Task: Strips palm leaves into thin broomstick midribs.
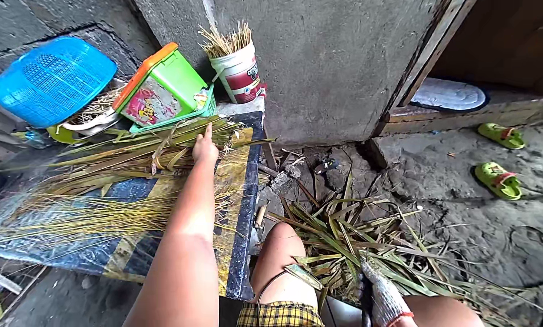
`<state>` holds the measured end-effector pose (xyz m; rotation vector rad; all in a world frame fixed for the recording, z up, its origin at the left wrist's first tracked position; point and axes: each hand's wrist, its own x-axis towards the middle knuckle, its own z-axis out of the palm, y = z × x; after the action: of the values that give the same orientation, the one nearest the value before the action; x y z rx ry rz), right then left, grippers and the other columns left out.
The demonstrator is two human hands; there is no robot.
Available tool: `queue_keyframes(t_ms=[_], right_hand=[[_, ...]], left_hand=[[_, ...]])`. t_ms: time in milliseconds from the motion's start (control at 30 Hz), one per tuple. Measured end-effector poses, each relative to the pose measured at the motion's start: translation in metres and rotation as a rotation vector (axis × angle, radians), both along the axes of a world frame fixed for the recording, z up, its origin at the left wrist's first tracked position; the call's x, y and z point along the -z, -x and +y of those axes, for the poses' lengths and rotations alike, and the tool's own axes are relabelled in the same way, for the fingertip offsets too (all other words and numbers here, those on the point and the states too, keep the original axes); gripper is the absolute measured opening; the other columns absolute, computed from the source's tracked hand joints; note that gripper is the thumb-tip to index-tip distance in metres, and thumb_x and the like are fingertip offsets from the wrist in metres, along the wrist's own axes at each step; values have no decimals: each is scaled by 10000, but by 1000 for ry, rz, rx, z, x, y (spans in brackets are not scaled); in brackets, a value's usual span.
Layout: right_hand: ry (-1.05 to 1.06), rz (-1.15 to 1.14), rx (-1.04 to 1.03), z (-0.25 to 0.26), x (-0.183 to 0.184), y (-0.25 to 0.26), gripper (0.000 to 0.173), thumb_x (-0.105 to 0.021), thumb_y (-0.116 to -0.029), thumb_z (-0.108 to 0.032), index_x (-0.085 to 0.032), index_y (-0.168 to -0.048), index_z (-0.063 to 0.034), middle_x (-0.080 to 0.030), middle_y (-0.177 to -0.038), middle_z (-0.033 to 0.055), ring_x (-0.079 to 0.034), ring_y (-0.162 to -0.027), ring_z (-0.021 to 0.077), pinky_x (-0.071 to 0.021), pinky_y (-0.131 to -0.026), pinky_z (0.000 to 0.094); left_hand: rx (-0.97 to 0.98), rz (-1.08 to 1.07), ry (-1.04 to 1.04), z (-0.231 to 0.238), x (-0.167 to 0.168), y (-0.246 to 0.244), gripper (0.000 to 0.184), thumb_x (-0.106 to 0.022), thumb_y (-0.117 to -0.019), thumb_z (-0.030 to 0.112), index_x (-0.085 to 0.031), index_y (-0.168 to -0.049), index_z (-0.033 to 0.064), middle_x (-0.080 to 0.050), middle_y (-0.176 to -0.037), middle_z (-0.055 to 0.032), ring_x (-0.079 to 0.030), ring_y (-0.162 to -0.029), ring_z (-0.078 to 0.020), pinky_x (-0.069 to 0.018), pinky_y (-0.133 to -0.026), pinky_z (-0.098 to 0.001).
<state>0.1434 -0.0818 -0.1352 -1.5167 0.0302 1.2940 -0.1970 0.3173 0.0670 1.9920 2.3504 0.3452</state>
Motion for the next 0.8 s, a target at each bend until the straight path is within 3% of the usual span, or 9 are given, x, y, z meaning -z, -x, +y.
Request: queue_keyframes(t_ms=[100,167,400,500,533,567,633,700,800], right_hand=[[-13,33,-57,1,16,-4,349,-500,-1073,-373,-575,-868,-101,-539,-607,-4,-535,-469,101,-499,-453,268],[-21,24,-66,0,19,-8,337,-489,-1076,-368,-584,-903,-94,-554,-631,0,-546,-487,104,-506,-466,266],[-23,3,-19,-2,-15,-3,341,-463,-1095,-332,-565,-903,-69,-543,-598,6,-538,-450,92,-504,-432,249],[59,-68,5,-2,-37,10,295,-482,-1089,-296,-564,-915,-72,-558,-650,18,-545,-489,91,-506,-455,244],[146,-75,-11,-2,-52,14,250,-475,-1093,-290,-577,-992,-86,-596,-733,20,-587,-566,93,-544,-539,246],[218,-66,-53,-3,-65,16,229,-440,-1106,-308,-565,-1078,-119,-618,-817,-1,-620,-657,75,-566,-644,237],[30,-74,4,-5,-26,8,292,-488,-1089,-303,-597,-994,-50,-588,-680,34,-581,-518,105,-533,-490,262],[-55,-23,-24,-6,4,-4,335,-494,-1083,-332,-590,-927,-52,-562,-634,29,-547,-473,121,-506,-436,281],[1,-69,-10,-2,-21,5,339,-473,-1094,-312,-577,-918,-42,-540,-604,27,-521,-447,108,-488,-423,259]], left_hand=[[10,-21,21,5,2,2,510,-528,-1034,102,-517,-1515,272,-451,-1525,-235,-596,-1254,-424,-517,-986,-608],[8,-72,-20,4,5,4,434,-544,-1028,101,-594,-1438,234,-469,-1505,-242,-606,-1228,-437,-517,-974,-617],[6,-280,-216,-18,19,10,358,-652,-976,91,-609,-1327,37,-576,-1358,-269,-615,-1206,-423,-497,-1027,-574],[64,-410,-342,-32,17,5,304,-526,-1012,26,-647,-1291,15,-623,-1329,-235,-624,-1223,-352,-480,-1075,-493],[75,-470,-378,-39,14,-1,315,-480,-1024,35,-657,-1283,3,-640,-1313,-226,-628,-1222,-334,-475,-1079,-477],[75,-553,-404,-47,10,-10,319,-467,-1031,71,-667,-1266,-12,-662,-1273,-222,-641,-1195,-320,-480,-1063,-471],[44,-828,-419,-61,6,-31,341,-504,-1065,221,-668,-1208,-41,-689,-1162,-212,-672,-1080,-284,-518,-988,-465],[14,-1185,-402,-80,2,-59,376,-609,-1042,288,-638,-1154,-70,-663,-1076,-200,-669,-934,-244,-563,-884,-429],[-70,-1596,-343,-116,-8,-100,286,-662,-977,56,-519,-1206,-39,-571,-1088,-158,-618,-889,-199,-567,-802,-349]])
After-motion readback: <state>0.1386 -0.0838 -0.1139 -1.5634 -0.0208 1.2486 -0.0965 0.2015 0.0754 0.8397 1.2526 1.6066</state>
